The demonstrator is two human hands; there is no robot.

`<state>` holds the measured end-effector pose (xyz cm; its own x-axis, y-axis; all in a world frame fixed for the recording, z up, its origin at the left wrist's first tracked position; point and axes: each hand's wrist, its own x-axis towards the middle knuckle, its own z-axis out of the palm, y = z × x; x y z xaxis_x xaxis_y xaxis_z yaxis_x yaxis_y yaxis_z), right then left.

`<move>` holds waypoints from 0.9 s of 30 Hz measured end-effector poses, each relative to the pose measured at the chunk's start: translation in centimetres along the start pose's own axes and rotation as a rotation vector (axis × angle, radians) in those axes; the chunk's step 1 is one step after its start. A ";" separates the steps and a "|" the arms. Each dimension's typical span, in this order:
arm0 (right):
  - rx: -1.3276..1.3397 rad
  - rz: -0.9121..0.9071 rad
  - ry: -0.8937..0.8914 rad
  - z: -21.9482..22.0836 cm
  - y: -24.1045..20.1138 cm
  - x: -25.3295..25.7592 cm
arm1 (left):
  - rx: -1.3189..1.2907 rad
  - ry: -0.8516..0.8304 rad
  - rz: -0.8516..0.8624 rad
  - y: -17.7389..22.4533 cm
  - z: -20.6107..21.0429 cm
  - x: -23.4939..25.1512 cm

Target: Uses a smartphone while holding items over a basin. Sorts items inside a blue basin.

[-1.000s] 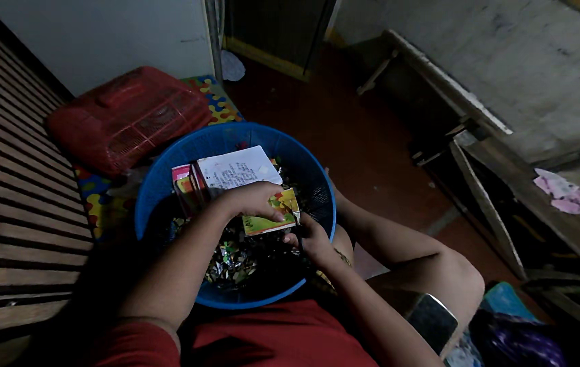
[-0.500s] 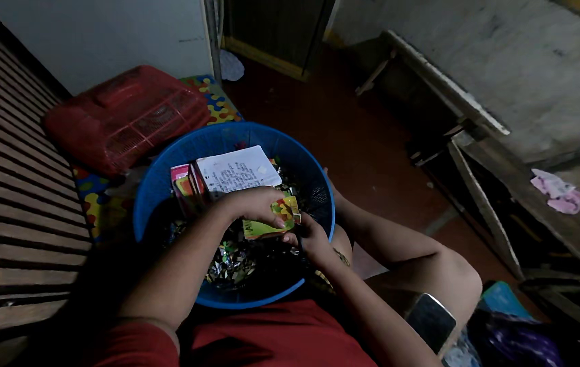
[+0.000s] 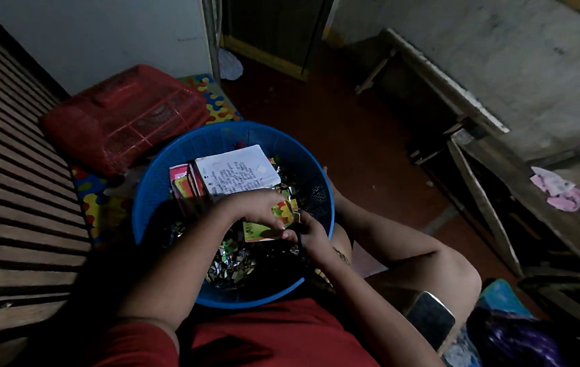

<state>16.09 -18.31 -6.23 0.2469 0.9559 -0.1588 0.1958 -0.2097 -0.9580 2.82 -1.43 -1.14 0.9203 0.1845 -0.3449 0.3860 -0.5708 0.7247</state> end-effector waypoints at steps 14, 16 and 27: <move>-0.071 0.033 -0.011 0.0 -0.4 0.0 | -0.032 -0.006 0.016 -1.1 -0.1 0.3; -0.086 0.037 -0.012 0.1 -0.5 0.0 | -0.035 -0.009 0.012 -1.3 0.0 0.3; 0.099 -0.029 -0.007 -0.1 0.4 0.8 | -0.045 0.018 -0.016 -1.7 -0.2 0.3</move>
<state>16.41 -17.67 -6.68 0.2358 0.9628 -0.1321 0.1083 -0.1611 -0.9810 2.49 -0.24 -2.32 0.9148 0.2077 -0.3464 0.4029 -0.5314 0.7452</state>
